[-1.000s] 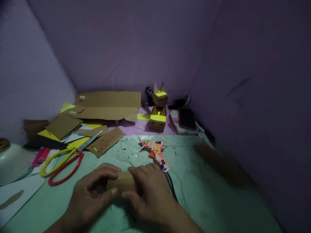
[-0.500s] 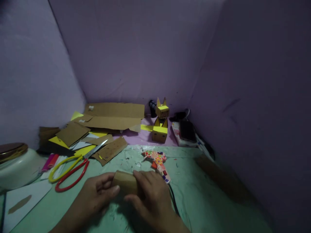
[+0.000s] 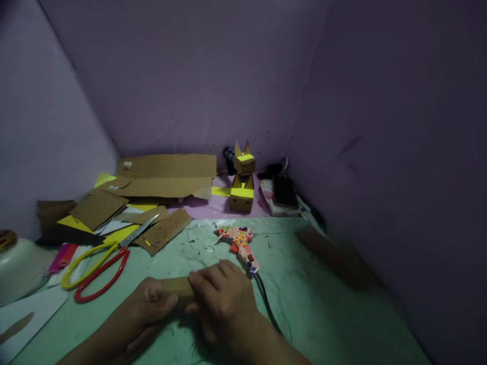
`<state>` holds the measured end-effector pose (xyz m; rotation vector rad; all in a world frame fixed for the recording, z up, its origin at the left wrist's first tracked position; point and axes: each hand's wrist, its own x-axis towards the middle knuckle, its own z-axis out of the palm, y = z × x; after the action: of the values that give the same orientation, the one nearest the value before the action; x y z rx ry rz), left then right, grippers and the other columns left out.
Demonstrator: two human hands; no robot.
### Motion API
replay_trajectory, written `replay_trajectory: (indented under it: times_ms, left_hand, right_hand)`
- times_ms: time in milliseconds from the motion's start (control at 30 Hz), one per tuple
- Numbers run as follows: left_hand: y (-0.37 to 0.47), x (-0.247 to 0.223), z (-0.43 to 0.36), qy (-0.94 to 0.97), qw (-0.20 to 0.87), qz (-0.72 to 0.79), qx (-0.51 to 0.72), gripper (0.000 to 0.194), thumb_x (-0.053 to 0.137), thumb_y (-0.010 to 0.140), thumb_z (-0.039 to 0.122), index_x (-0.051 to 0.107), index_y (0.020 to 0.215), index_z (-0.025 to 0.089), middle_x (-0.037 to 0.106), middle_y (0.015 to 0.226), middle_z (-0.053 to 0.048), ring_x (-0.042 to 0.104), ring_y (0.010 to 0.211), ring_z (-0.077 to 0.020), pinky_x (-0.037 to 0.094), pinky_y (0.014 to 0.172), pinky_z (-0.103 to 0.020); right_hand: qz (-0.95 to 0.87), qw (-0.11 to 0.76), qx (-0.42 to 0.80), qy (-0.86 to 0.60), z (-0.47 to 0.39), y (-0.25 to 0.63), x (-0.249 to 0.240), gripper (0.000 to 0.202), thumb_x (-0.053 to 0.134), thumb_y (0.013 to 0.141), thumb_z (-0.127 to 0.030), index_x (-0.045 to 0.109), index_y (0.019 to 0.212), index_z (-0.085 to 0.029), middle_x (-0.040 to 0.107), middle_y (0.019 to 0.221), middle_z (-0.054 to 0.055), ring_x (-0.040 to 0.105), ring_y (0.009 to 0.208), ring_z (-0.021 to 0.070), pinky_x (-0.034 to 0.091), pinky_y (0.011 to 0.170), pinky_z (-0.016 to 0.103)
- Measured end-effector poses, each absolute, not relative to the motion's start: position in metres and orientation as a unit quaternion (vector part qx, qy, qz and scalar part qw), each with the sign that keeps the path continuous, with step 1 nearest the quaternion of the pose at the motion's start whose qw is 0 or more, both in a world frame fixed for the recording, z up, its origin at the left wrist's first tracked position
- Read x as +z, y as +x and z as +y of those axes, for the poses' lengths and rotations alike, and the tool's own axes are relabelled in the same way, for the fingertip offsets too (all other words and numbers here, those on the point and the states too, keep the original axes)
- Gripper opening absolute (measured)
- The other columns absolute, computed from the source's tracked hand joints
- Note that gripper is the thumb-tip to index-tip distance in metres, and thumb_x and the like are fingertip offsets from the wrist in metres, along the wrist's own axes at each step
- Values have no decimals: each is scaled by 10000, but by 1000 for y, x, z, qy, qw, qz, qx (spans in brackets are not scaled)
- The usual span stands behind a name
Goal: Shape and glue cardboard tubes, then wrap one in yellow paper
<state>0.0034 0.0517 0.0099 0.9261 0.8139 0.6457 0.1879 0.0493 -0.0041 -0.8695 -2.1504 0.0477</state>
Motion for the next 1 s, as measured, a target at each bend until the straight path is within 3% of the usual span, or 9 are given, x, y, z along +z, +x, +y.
replay_trajectory:
  times_ms: [167, 367, 533, 667, 767, 833, 900, 1000]
  left_hand:
    - [3, 11, 53, 422, 744, 422, 299, 416, 737, 719, 519, 698, 752, 106, 368, 373, 96, 122, 283, 10, 38, 314, -180]
    - [3, 11, 64, 318, 771, 447, 323, 426, 787, 646, 490, 692, 831, 117, 289, 245, 131, 80, 239, -8, 73, 258, -142]
    - [-3, 14, 65, 270, 817, 406, 306, 422, 842, 588, 467, 670, 809, 151, 354, 272, 126, 122, 233, -7, 131, 231, -120]
    - [-8, 18, 61, 385, 796, 395, 247, 518, 731, 717, 531, 663, 1046, 136, 511, 397, 65, 284, 279, -34, 212, 269, -121]
    - [-11, 22, 60, 567, 680, 404, 231, 462, 626, 819, 514, 672, 1125, 171, 643, 615, -5, 497, 477, -90, 397, 427, -155]
    - [-12, 26, 60, 689, 567, 386, 234, 329, 576, 878, 418, 697, 1118, 227, 707, 844, -33, 608, 737, -160, 504, 683, -245]
    - [-12, 28, 60, 753, 493, 364, 239, 287, 523, 915, 340, 699, 1131, 273, 714, 1008, -35, 618, 913, -207, 475, 879, -332]
    - [-13, 28, 60, 774, 443, 355, 281, 292, 506, 918, 322, 704, 1128, 276, 709, 1065, -55, 607, 990, -232, 469, 902, -354]
  right_hand:
    - [-852, 379, 21, -361, 57, 189, -6, 264, 570, 885, -308, 621, 1090, -149, 740, 913, 83, 631, 756, 239, 489, 780, 453]
    - [-846, 382, 87, -361, 67, 203, -6, 623, 553, 863, -604, 512, 1300, -161, 682, 1139, 142, 602, 968, 275, 504, 814, 443]
    - [-867, 346, 61, -354, 69, 205, -12, 398, 617, 882, -412, 586, 1231, -223, 668, 1168, 105, 564, 934, 272, 497, 783, 447]
    - [-848, 395, 98, -339, 72, 206, -12, 382, 560, 922, -418, 599, 1226, -192, 687, 1111, 116, 581, 926, 255, 502, 768, 411]
    - [-845, 400, 127, -332, 72, 208, -9, 419, 545, 925, -470, 605, 1231, -189, 703, 1090, 119, 611, 909, 251, 504, 758, 413]
    - [-835, 412, 165, -326, 72, 208, -6, 426, 559, 915, -487, 616, 1223, -198, 718, 1078, 113, 637, 901, 243, 510, 756, 408]
    - [-816, 427, 219, -323, 70, 207, -4, 429, 589, 892, -504, 641, 1202, -214, 737, 1046, 102, 664, 883, 231, 522, 750, 391]
    - [-786, 426, 293, -339, 66, 203, 0, 443, 618, 858, -526, 688, 1155, -204, 761, 900, 91, 689, 767, 209, 540, 685, 352]
